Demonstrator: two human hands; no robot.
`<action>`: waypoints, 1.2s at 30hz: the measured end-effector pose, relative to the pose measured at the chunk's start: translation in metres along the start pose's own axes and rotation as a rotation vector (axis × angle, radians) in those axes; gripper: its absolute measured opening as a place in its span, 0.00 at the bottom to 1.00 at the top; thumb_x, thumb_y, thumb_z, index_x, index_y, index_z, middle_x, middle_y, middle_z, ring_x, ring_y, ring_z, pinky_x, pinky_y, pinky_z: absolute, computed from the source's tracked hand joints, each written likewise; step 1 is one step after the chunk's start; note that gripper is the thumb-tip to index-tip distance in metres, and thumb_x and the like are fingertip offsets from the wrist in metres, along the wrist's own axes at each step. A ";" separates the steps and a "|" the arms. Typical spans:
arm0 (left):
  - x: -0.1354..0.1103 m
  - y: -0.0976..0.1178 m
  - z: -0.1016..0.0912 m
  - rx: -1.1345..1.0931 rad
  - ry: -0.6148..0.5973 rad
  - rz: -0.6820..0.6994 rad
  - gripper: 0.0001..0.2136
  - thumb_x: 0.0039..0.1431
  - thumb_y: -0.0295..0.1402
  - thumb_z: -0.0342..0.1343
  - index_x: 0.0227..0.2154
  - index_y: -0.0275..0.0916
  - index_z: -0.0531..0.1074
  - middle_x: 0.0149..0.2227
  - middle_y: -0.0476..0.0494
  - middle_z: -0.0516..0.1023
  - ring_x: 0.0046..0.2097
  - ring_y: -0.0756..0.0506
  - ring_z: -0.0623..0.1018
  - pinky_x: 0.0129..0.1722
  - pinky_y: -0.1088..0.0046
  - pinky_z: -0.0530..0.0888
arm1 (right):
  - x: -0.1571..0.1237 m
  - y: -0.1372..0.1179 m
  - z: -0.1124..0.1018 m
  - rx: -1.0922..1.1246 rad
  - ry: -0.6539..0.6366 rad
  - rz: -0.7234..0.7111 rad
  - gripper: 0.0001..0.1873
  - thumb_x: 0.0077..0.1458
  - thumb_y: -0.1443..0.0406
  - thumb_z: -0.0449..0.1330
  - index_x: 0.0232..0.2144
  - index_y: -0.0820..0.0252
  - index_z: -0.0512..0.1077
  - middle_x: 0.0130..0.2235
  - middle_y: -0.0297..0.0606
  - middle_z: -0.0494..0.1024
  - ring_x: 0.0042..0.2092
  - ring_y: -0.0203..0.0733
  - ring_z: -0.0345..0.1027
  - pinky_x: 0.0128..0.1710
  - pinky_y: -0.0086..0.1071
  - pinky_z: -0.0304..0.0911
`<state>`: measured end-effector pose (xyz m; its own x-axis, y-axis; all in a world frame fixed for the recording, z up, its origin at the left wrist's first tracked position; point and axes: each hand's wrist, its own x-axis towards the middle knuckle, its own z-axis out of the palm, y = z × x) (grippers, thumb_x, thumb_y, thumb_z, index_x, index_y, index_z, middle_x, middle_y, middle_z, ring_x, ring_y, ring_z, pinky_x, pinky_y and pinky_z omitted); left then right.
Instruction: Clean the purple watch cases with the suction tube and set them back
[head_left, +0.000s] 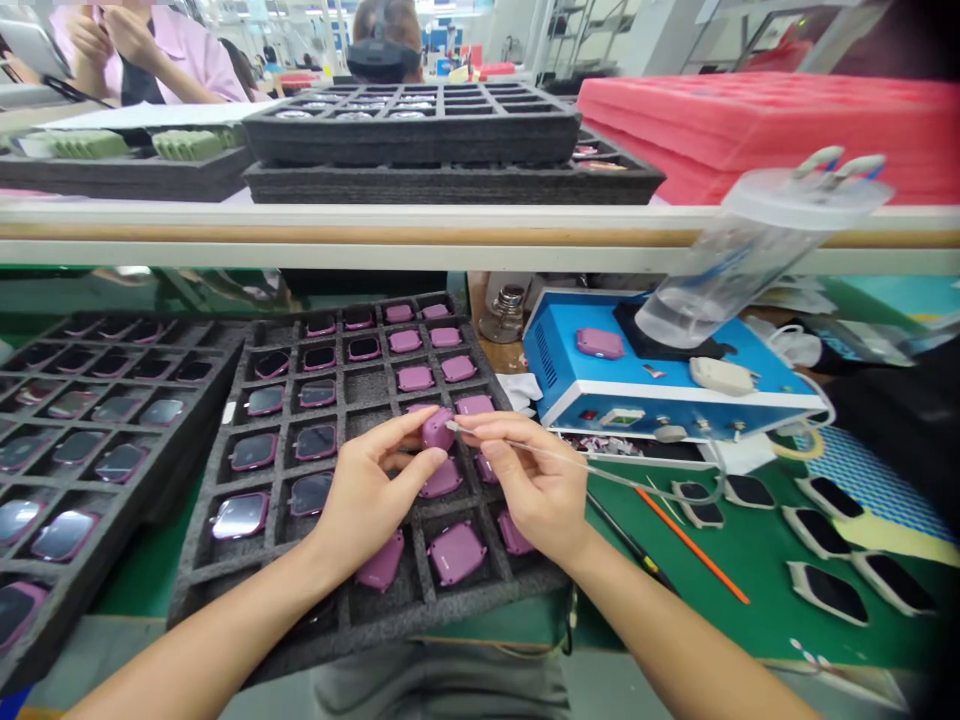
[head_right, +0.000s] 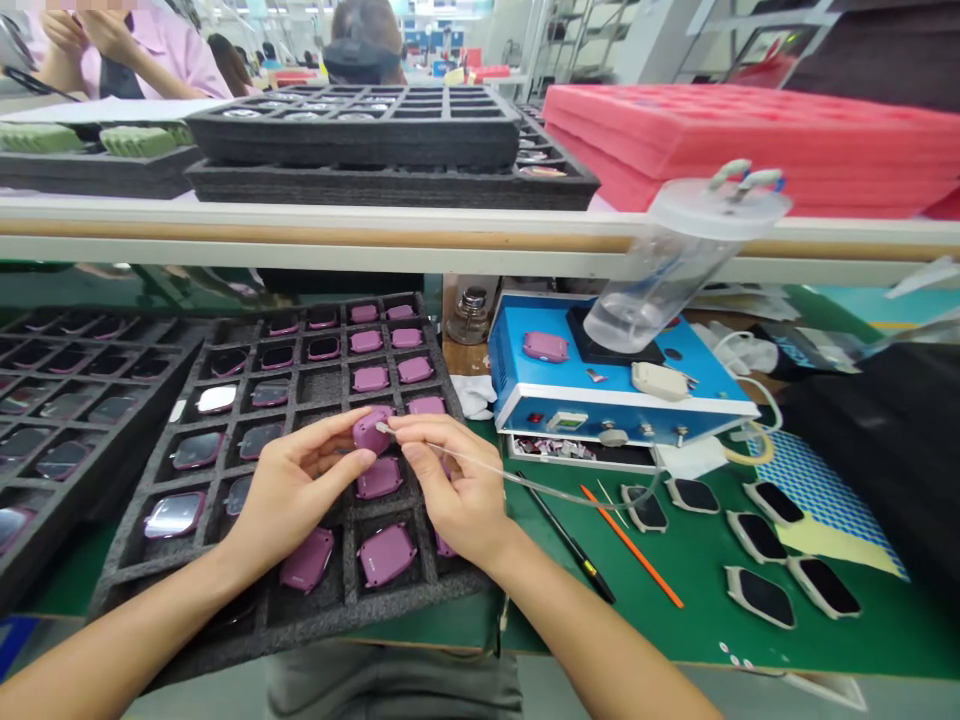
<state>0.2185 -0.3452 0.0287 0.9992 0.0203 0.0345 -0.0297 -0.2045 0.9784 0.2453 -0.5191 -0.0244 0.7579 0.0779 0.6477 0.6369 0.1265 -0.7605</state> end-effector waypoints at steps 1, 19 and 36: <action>0.000 0.000 0.000 0.023 -0.002 0.007 0.24 0.53 0.36 0.67 0.54 0.38 0.77 0.51 0.45 0.81 0.46 0.51 0.82 0.44 0.83 0.80 | 0.000 0.000 0.000 -0.005 0.000 0.008 0.09 0.66 0.70 0.58 0.44 0.55 0.77 0.48 0.42 0.79 0.49 0.45 0.77 0.51 0.43 0.75; 0.004 0.002 -0.003 -0.018 -0.108 -0.026 0.30 0.50 0.30 0.68 0.58 0.35 0.69 0.46 0.42 0.81 0.43 0.52 0.81 0.47 0.80 0.78 | 0.001 -0.002 0.002 0.131 0.049 0.078 0.07 0.67 0.66 0.60 0.44 0.56 0.77 0.47 0.41 0.80 0.49 0.43 0.77 0.48 0.39 0.78; 0.005 0.003 0.001 -0.222 -0.074 -0.145 0.39 0.43 0.27 0.71 0.60 0.31 0.65 0.48 0.36 0.80 0.43 0.51 0.81 0.44 0.80 0.79 | 0.000 -0.006 0.003 0.162 0.022 0.081 0.07 0.67 0.67 0.60 0.45 0.57 0.77 0.48 0.42 0.81 0.49 0.43 0.78 0.48 0.37 0.79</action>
<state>0.2230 -0.3467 0.0317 0.9925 -0.0392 -0.1157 0.1164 0.0149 0.9931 0.2413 -0.5169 -0.0198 0.8100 0.0726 0.5819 0.5439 0.2782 -0.7917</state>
